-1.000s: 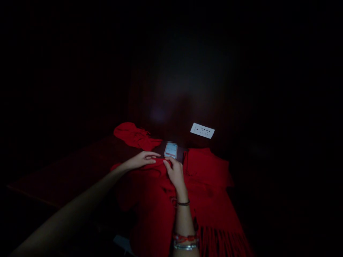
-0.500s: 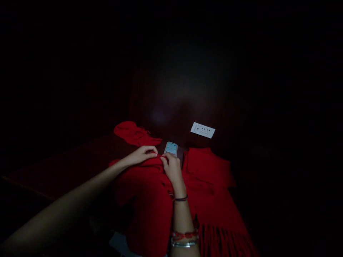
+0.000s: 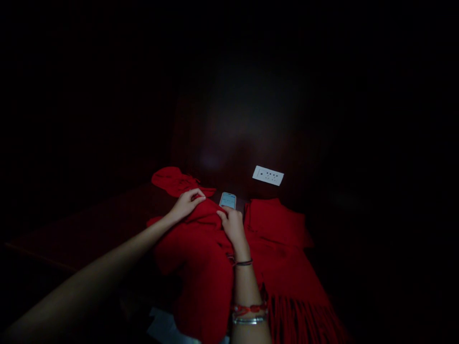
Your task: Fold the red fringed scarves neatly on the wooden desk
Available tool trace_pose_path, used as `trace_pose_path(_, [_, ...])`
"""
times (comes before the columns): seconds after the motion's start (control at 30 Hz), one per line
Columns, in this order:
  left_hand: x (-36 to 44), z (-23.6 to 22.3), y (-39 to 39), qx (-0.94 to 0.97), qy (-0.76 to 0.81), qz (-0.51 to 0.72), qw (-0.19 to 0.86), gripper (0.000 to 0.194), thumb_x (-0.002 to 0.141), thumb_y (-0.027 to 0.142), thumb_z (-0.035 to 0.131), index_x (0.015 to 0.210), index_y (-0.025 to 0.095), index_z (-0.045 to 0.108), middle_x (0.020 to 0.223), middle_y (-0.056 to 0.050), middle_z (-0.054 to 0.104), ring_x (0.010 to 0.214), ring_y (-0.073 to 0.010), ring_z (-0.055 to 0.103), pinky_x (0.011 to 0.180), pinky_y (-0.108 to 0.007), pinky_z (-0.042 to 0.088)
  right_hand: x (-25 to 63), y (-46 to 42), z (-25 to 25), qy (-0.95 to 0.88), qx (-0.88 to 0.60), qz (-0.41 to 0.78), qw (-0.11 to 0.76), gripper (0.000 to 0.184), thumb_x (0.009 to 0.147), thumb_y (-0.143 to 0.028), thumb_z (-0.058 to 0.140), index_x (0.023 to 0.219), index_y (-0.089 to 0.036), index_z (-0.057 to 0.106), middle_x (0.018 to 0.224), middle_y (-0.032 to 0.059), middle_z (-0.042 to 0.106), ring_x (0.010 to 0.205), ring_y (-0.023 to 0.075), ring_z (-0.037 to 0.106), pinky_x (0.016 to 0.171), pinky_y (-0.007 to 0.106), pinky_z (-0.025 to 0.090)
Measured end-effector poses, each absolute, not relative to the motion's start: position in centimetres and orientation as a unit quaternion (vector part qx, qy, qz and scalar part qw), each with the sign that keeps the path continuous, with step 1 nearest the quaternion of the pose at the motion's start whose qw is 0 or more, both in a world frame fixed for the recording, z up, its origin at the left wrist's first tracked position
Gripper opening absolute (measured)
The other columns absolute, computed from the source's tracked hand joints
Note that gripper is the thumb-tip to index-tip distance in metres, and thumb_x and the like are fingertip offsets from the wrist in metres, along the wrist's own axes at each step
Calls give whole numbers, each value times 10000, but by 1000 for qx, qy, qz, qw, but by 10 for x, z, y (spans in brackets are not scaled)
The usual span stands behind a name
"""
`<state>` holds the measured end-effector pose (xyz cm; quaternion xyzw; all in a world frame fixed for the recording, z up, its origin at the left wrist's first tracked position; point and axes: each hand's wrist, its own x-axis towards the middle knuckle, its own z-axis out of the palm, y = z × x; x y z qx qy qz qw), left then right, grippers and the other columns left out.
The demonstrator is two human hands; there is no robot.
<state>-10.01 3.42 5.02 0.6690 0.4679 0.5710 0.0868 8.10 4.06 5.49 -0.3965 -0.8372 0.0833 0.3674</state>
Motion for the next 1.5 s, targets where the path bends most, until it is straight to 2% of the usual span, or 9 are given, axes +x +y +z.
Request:
trace_pose_path(0.23, [-117, 55, 39, 605, 510, 610, 46, 91, 719, 214, 472, 674, 156, 525, 715, -5, 579, 708, -143, 520, 689, -239, 382, 85, 48, 51, -799, -404, 189, 403, 226, 671, -354, 527, 677, -139, 596, 583, -5, 549, 537, 109, 465, 499, 197, 335])
trace_pose_path(0.43, [-128, 57, 40, 592, 545, 593, 11, 89, 727, 214, 473, 694, 162, 538, 741, -7, 590, 722, -148, 522, 701, -242, 383, 90, 46, 54, -812, -419, 153, 377, 256, 693, -367, 493, 582, -145, 556, 515, -22, 482, 507, 95, 410, 469, 190, 283])
trace_pose_path(0.8, [-140, 55, 34, 550, 649, 514, -107, 190, 780, 218, 416, 872, 129, 555, 912, -105, 537, 887, -227, 482, 794, -353, 363, 91, 35, 62, -835, -401, 137, 352, 286, 741, -365, 450, 628, -135, 577, 576, 3, 539, 575, 119, 456, 508, 194, 306])
trace_pose_path(0.9, [-115, 54, 28, 681, 548, 481, -67, 296, 774, 303, 444, 1040, 188, 505, 1090, -79, 490, 1038, -220, 407, 891, -363, 295, 88, 32, 64, -837, -384, 137, 366, 269, 741, -360, 461, 663, -137, 589, 615, 8, 565, 594, 121, 471, 532, 196, 320])
trace_pose_path(0.97, [-99, 54, 23, 778, 452, 435, 22, 335, 776, 341, 437, 1079, 207, 484, 1071, -56, 522, 1027, -196, 425, 899, -342, 291, 88, 31, 65, -842, -368, 144, 367, 247, 732, -353, 482, 697, -141, 601, 650, 8, 581, 612, 120, 480, 553, 197, 328])
trace_pose_path(1.03, [-90, 54, 20, 818, 392, 406, 112, 289, 767, 349, 447, 984, 185, 542, 919, -39, 587, 894, -172, 501, 829, -298, 349, 88, 30, 65, -841, -368, 141, 371, 244, 719, -360, 500, 681, -142, 600, 622, -1, 567, 588, 111, 465, 542, 195, 320])
trace_pose_path(1.13, [-90, 55, 21, 792, 372, 453, 169, 225, 741, 344, 469, 766, 145, 570, 744, -17, 580, 725, -145, 520, 690, -242, 390, 92, 31, 65, -830, -386, 138, 379, 274, 701, -390, 515, 602, -140, 565, 528, -23, 495, 516, 93, 411, 489, 192, 286])
trace_pose_path(1.3, [-105, 58, 31, 699, 399, 565, 180, 179, 698, 305, 479, 625, 144, 507, 638, 15, 520, 655, -126, 485, 632, -219, 370, 96, 33, 66, -817, -372, 176, 403, 268, 692, -393, 515, 596, -144, 546, 549, -22, 491, 534, 95, 417, 502, 191, 301])
trace_pose_path(1.5, [-118, 56, 42, 597, 480, 627, 142, 140, 671, 268, 454, 592, 155, 483, 581, 31, 487, 603, -118, 459, 600, -217, 352, 93, 31, 68, -804, -400, 159, 410, 219, 677, -358, 525, 624, -150, 570, 547, -18, 499, 536, 103, 424, 503, 201, 297])
